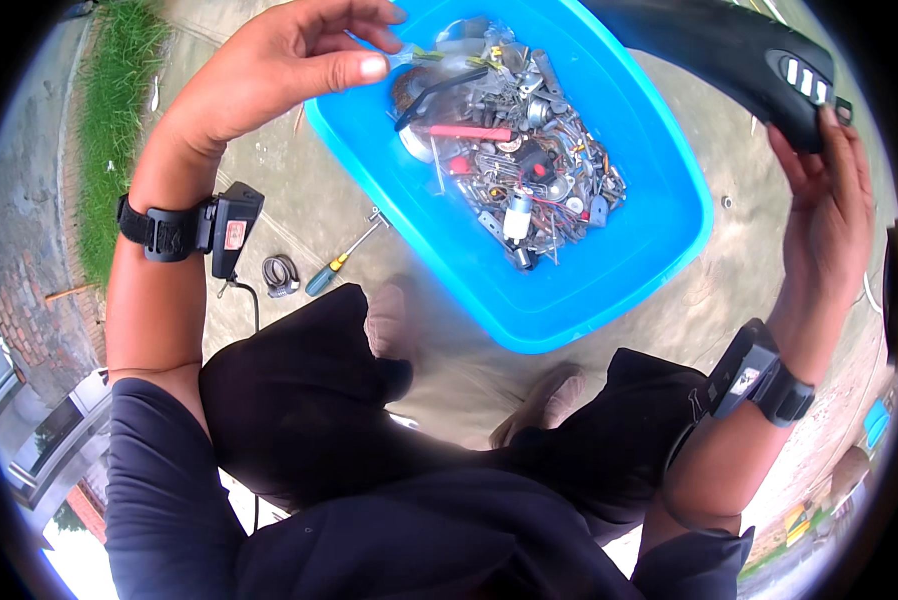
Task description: The person removes a bicycle seat using a screwdriver and then searches for specific parts within a blue bin filled with small metal components.
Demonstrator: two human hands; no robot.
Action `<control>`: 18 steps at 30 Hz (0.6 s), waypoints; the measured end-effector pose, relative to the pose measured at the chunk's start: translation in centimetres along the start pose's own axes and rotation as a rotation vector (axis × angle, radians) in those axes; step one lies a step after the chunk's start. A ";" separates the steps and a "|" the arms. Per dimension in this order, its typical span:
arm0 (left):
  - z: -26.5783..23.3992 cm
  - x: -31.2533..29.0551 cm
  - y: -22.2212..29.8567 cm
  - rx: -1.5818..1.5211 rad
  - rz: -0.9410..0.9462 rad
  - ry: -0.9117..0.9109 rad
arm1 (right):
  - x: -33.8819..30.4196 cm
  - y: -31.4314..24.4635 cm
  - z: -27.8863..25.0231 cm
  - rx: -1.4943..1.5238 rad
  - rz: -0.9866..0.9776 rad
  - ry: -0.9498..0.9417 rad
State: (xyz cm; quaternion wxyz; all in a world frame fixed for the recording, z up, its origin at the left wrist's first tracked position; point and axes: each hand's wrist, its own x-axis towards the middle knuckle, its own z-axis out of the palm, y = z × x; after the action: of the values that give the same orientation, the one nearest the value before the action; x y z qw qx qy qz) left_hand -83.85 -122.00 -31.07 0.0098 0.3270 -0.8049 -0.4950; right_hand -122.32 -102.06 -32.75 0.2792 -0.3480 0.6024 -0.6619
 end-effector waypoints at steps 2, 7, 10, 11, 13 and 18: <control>0.9 -0.1 0.1 -0.033 0.081 0.023 | 0.8 -0.6 -0.6 -0.160 -0.174 -0.094; 0.2 0.0 0.7 0.111 0.507 0.387 | 1.7 -4.2 3.1 -0.367 -0.439 -0.448; -0.5 -3.5 2.4 0.174 0.447 0.354 | 0.0 -2.5 10.7 -0.078 -0.180 -0.605; -0.6 -4.1 2.9 0.180 0.445 0.324 | 0.1 -2.3 12.1 0.088 0.029 -0.628; 0.0 -6.1 3.1 -0.015 0.261 0.283 | -1.6 -4.6 17.7 0.146 0.216 -0.556; 0.5 -10.4 0.3 -0.169 0.039 0.485 | -2.4 -4.5 22.2 0.295 0.386 -0.737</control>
State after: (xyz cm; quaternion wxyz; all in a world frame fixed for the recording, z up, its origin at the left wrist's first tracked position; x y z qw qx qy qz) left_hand -75.98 -115.92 -27.91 0.2394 0.4185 -0.7409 -0.4676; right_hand -102.97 -113.05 -27.90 0.6405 -0.3985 0.4155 -0.5082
